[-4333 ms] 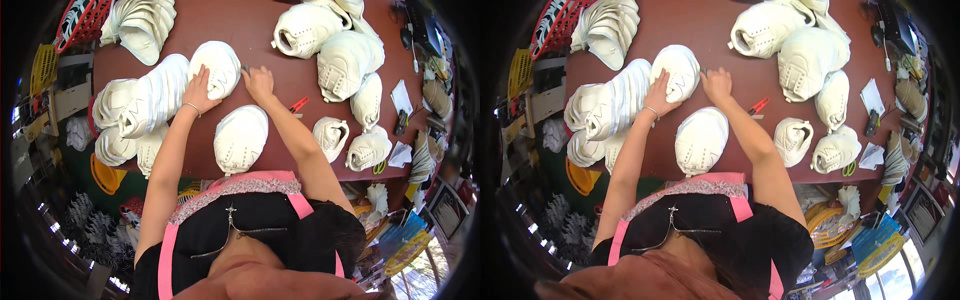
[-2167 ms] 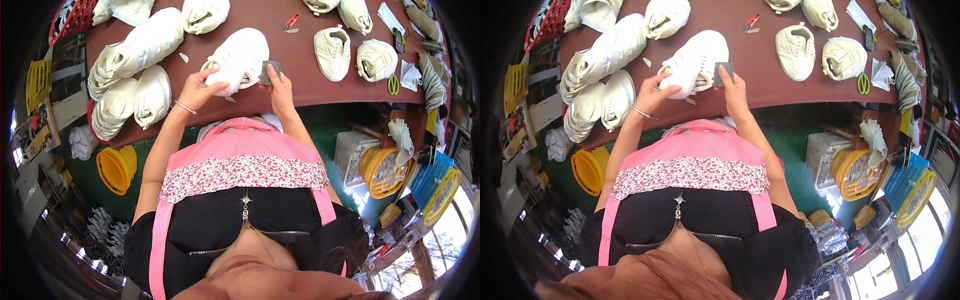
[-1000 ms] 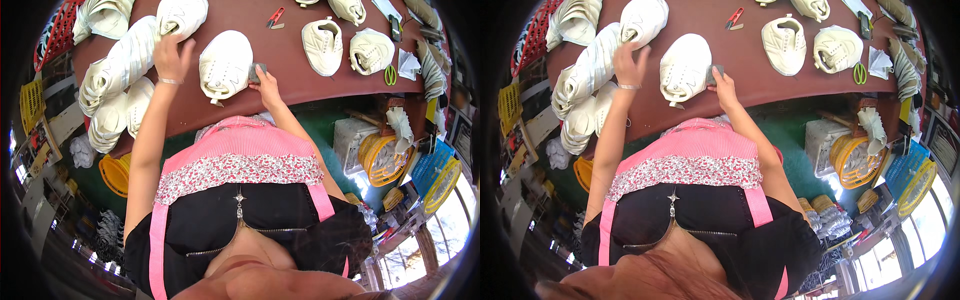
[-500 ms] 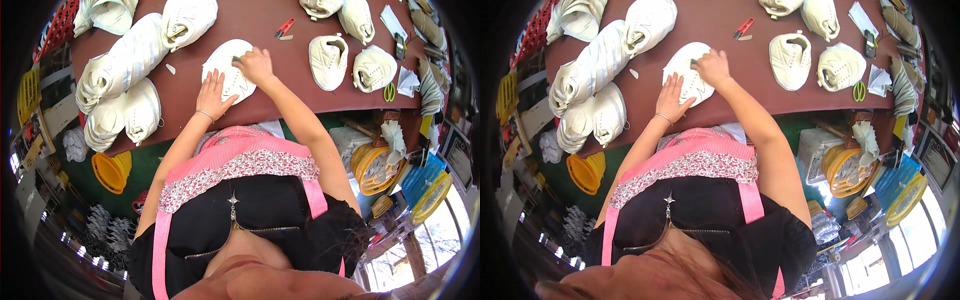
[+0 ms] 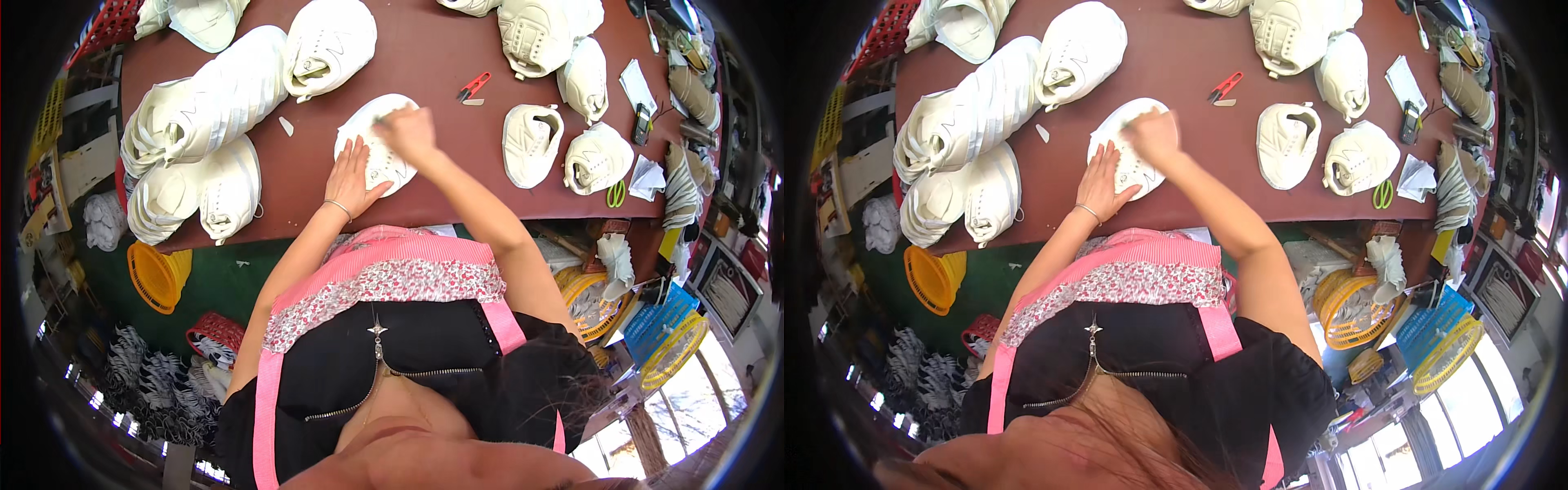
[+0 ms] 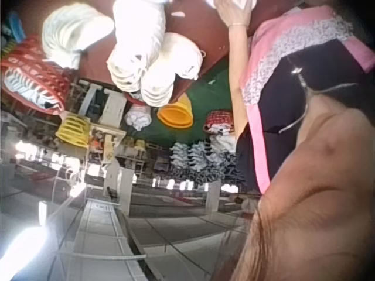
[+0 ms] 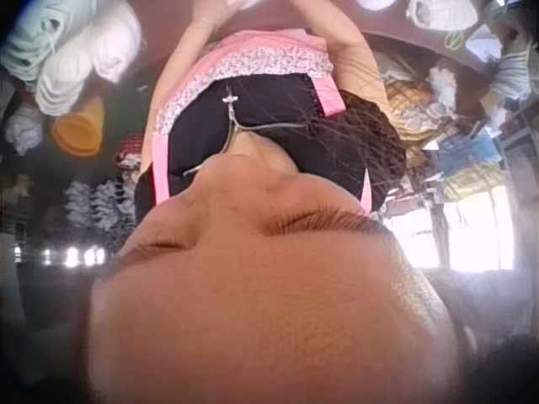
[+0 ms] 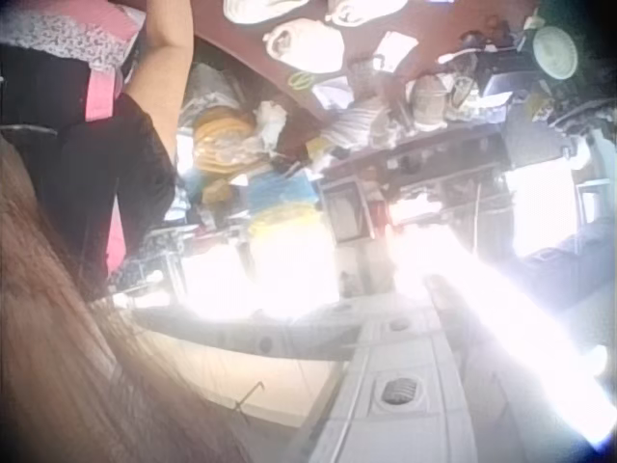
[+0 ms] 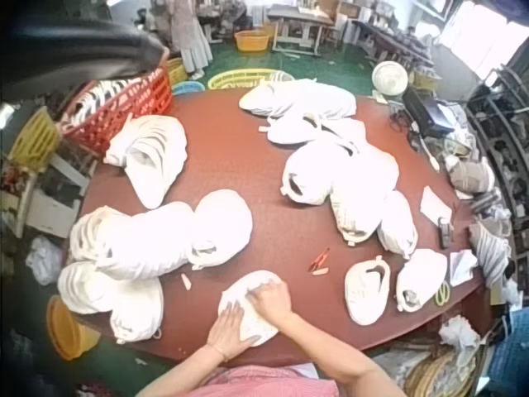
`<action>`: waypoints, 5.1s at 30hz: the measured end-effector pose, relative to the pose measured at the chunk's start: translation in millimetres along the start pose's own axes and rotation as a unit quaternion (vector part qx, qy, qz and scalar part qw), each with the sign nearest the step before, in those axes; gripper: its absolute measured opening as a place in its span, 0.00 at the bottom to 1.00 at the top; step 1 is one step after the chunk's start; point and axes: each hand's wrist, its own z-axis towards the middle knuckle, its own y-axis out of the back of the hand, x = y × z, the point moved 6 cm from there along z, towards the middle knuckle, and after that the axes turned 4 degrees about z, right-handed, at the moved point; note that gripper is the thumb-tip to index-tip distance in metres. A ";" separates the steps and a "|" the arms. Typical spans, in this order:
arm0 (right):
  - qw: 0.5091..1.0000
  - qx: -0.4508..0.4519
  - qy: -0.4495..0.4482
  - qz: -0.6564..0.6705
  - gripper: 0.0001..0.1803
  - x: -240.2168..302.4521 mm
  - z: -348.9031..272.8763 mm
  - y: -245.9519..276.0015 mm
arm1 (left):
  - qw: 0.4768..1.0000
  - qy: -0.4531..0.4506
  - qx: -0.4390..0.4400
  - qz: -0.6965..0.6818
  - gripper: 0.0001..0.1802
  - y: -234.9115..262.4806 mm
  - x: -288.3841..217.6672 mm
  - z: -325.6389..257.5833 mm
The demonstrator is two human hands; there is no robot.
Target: Cleaning white shoes using a small abrasive block to remove marks.
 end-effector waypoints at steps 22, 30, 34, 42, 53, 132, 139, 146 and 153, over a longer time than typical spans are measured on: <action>0.981 -0.092 -0.168 -0.031 0.19 -58.6 -61.7 12.0 | 1.000 0.003 -0.011 -0.011 0.49 4.0 -1.9 5.2; 0.972 -0.136 -0.189 -0.032 0.19 -67.6 -68.8 9.6 | 0.998 -0.009 0.013 -0.060 0.51 3.1 7.6 6.7; 0.939 -0.122 -0.308 0.095 0.18 -92.7 -145.3 0.9 | 0.967 -0.102 -0.116 -0.203 0.47 38.7 22.8 -14.9; 0.506 -0.100 -0.420 0.747 0.19 -21.0 -157.1 -31.2 | 0.960 -0.226 -0.157 0.048 0.18 43.8 6.6 -40.4; 0.250 -0.157 -0.188 0.937 0.20 18.1 -116.3 70.9 | 0.944 -0.125 -0.103 -0.288 0.20 111.9 2.5 7.2; 0.991 -0.085 -0.101 -0.010 0.20 -13.3 -43.4 -12.9 | 0.972 -0.024 0.194 0.131 0.48 -29.6 -46.9 -7.9; 0.954 -0.028 -0.294 -0.045 0.22 -64.8 -133.4 -2.9 | 0.978 -0.027 0.176 0.109 0.51 -22.9 -46.2 -9.8; 0.971 -0.119 -0.208 0.008 0.20 -31.5 -90.7 1.2 | 0.978 -0.047 0.168 0.115 0.50 -25.5 -51.0 -2.9; 0.954 -0.056 -0.295 0.000 0.21 -43.0 -131.4 0.1 | 0.973 -0.012 0.200 0.116 0.50 -21.1 -47.1 -9.2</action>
